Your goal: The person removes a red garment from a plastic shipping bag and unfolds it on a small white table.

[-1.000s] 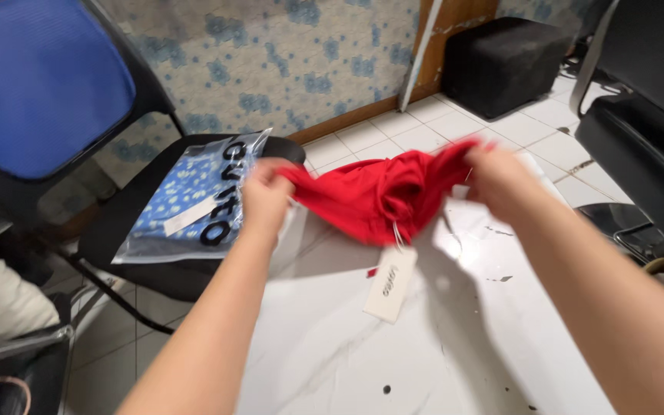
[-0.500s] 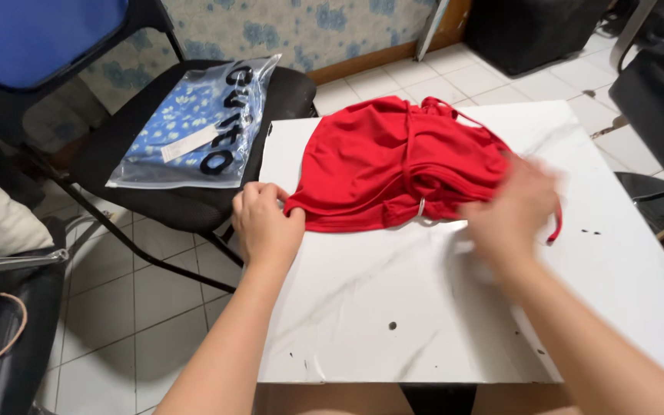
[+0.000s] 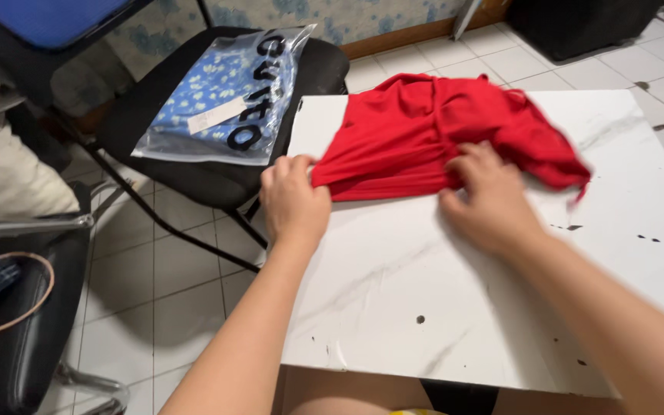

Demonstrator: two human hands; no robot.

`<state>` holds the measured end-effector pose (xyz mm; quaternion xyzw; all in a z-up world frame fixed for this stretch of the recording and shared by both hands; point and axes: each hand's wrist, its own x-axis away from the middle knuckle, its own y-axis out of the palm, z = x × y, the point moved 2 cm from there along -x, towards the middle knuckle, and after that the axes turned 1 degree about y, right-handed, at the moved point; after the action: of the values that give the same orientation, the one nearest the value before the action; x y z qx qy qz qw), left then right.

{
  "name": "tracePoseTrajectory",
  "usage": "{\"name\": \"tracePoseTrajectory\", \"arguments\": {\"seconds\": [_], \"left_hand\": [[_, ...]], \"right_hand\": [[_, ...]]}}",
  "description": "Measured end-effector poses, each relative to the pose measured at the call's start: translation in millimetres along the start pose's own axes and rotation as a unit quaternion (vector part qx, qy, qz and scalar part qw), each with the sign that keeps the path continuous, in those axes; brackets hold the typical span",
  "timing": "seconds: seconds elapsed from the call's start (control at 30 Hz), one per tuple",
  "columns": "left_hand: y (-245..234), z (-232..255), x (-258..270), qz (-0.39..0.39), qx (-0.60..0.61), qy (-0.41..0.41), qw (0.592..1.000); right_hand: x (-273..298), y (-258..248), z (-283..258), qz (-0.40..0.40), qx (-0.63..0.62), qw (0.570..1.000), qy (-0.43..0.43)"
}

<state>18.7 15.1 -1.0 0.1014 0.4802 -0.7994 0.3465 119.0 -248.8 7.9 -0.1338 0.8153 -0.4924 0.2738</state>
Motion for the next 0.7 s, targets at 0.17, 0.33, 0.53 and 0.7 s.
{"name": "tracePoseTrajectory", "arguments": {"seconds": [0.17,0.33,0.53,0.7], "left_hand": [[-5.4,17.6,3.7,-0.036,-0.025,0.105,0.994],[-6.8,18.4,2.1,-0.070,-0.018,0.068,0.995],[-11.0,22.1,5.1,-0.030,0.010,0.118,0.993],[-1.8,9.4,4.4,-0.030,0.032,0.087,0.995]], "right_hand": [[-32.5,-0.3,36.7,-0.056,-0.013,0.998,-0.030],[-19.1,6.2,21.7,0.010,-0.008,1.000,-0.001],[11.7,-3.6,-24.8,0.085,-0.029,0.996,-0.004],[32.7,-11.9,-31.3,0.059,-0.037,0.997,0.029]]}}
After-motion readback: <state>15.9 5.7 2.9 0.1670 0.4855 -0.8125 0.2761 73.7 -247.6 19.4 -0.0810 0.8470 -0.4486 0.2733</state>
